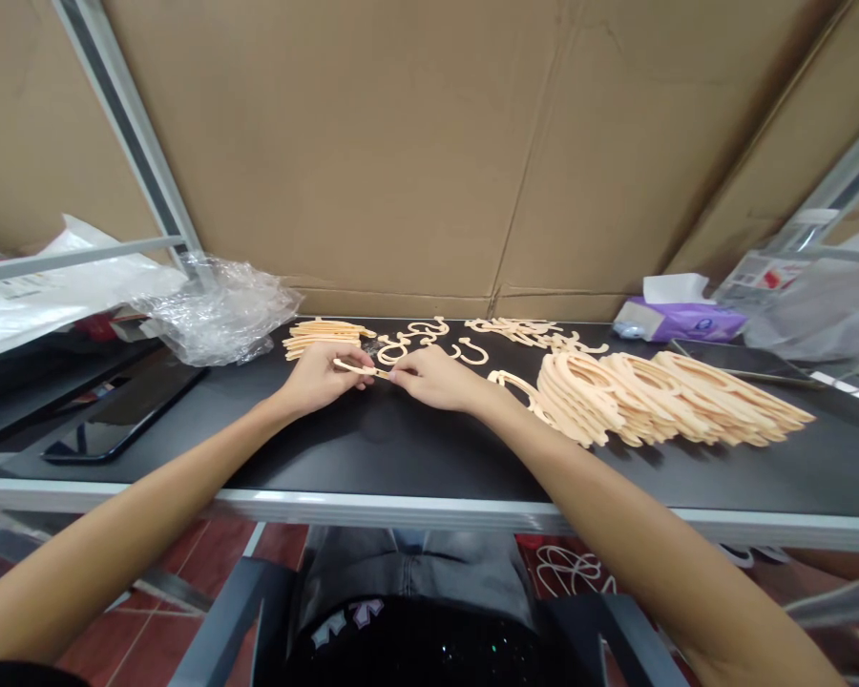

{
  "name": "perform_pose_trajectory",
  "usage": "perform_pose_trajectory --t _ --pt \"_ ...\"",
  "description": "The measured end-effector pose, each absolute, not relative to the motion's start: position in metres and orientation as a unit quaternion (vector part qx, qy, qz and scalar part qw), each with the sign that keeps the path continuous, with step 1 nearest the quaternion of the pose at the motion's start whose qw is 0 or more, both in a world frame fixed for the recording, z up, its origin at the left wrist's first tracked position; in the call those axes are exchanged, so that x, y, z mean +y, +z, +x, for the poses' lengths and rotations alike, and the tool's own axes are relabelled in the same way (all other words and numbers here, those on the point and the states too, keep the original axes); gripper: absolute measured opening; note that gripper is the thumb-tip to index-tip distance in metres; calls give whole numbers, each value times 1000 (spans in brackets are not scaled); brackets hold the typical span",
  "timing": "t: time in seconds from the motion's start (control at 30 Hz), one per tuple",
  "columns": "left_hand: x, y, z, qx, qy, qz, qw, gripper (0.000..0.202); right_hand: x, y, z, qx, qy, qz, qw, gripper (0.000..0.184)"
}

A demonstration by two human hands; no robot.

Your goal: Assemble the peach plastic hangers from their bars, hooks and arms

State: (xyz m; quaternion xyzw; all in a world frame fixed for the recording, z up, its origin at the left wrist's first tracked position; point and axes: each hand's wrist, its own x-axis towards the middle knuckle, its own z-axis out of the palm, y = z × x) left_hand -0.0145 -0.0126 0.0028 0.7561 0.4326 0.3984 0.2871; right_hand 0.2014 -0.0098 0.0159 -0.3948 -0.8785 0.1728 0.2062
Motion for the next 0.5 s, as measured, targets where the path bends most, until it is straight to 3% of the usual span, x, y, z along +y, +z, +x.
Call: perform_pose_trajectory --t 0.5 --pt "-10 -5 -19 385 390 822 157 17 -8 12 202 -904 84 -364 205 26"
